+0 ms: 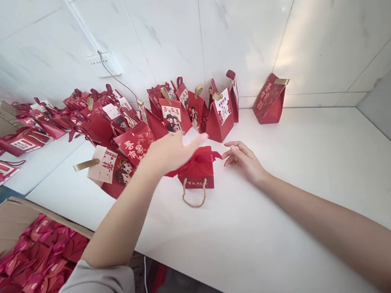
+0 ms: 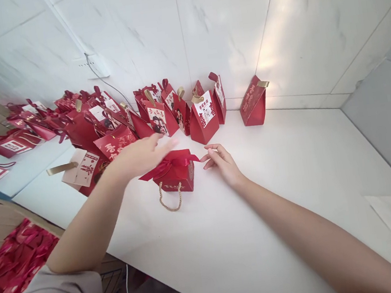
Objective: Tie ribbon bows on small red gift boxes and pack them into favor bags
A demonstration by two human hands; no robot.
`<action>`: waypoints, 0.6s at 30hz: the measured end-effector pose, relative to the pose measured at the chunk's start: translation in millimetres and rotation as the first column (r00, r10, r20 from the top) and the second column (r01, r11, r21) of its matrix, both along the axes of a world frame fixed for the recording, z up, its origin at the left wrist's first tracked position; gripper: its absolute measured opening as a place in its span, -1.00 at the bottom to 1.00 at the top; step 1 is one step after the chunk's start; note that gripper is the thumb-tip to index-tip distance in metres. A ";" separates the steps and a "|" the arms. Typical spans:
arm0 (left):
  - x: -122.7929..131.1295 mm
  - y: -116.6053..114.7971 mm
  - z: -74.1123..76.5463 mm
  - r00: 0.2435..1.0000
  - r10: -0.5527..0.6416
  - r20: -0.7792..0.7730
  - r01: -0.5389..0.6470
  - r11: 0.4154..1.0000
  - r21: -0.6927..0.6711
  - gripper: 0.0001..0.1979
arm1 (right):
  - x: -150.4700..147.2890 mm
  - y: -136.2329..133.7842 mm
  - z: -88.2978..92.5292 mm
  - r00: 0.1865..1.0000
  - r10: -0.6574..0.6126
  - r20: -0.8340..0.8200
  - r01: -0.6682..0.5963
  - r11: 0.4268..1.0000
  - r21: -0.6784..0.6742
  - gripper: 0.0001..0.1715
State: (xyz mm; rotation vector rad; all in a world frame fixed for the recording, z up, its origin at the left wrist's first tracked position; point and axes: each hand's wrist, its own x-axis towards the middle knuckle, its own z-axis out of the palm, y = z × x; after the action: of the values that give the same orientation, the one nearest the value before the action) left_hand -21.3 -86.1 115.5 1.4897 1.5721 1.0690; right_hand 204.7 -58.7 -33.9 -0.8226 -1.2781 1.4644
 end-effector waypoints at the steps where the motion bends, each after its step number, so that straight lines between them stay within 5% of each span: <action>1: 7.7 2.2 -9.1 0.996 0.001 0.086 -0.003 1.000 0.016 -0.67 | 0.5 -0.1 -0.4 1.000 0.002 0.004 -0.002 1.000 0.001 -0.55; 6: 22.6 19.8 -53.5 0.977 -0.050 0.206 0.073 0.992 -0.103 -0.64 | 3.1 -0.9 -2.0 1.000 0.010 0.015 -0.011 1.000 0.024 -0.56; 9: 8.5 19.4 -54.4 0.957 -0.093 0.276 0.125 0.987 -0.101 -0.73 | 3.6 -1.9 -1.6 1.000 0.007 0.029 -0.008 1.000 0.020 -0.56; 12: -13.0 4.1 -24.9 0.982 -0.008 0.187 0.039 0.985 -0.166 -0.70 | 3.8 -3.8 -1.2 0.999 -0.005 0.049 0.005 1.000 0.007 -0.57; 15: -41.6 -25.5 30.2 0.997 0.037 -0.071 -0.054 0.965 -0.256 -0.67 | 4.9 -5.6 -2.3 0.998 -0.021 0.058 0.021 1.000 -0.002 -0.58; 17: -68.3 -52.9 69.1 0.932 -0.044 -0.359 -0.060 0.960 -0.274 -0.56 | 6.0 -6.0 -3.8 0.998 -0.028 0.061 0.029 1.000 -0.003 -0.59; 18: -84.5 -68.9 85.5 0.842 -0.082 -0.533 -0.073 0.962 -0.264 -0.49 | 6.5 -6.0 -4.7 0.997 -0.032 0.067 0.032 0.999 -0.001 -0.60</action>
State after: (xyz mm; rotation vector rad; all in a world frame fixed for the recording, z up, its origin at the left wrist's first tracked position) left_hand -105.7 -155.0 201.0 1.6802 1.9994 0.3987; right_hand 211.2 -64.8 -38.5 -0.8955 -1.3076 1.4236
